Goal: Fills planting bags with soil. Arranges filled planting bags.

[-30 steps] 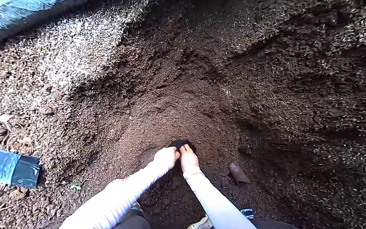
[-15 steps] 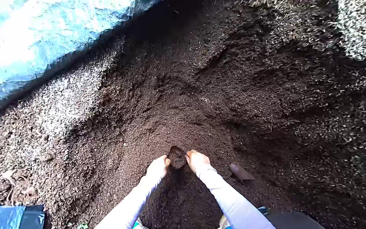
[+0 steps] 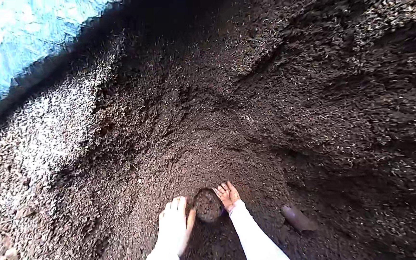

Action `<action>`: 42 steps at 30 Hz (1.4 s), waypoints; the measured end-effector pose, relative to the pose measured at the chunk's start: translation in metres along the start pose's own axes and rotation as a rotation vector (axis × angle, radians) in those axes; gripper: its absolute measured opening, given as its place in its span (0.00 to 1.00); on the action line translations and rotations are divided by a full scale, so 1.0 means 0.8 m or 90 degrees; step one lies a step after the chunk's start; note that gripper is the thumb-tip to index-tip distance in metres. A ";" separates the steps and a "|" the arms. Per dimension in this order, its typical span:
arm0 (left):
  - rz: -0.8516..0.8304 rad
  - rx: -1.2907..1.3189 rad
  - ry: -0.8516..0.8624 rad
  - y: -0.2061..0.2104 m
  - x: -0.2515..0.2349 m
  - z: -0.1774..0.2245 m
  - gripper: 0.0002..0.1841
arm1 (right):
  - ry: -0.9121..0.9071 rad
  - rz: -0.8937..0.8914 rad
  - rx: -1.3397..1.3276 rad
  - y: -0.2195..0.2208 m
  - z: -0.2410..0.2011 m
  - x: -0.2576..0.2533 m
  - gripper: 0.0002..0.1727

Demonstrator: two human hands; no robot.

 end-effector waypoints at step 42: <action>-0.142 0.173 0.103 0.029 -0.010 0.040 0.44 | -0.332 -0.138 1.361 0.121 0.004 0.227 0.24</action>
Point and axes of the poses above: each hand's wrist, its own x-axis away from the middle knuckle, its own y-axis out of the palm, z = x × y, the point moved 7 cm from there along -x, towards the middle knuckle, and after that the axes turned 4 degrees about -z, right-handed, at the moved point
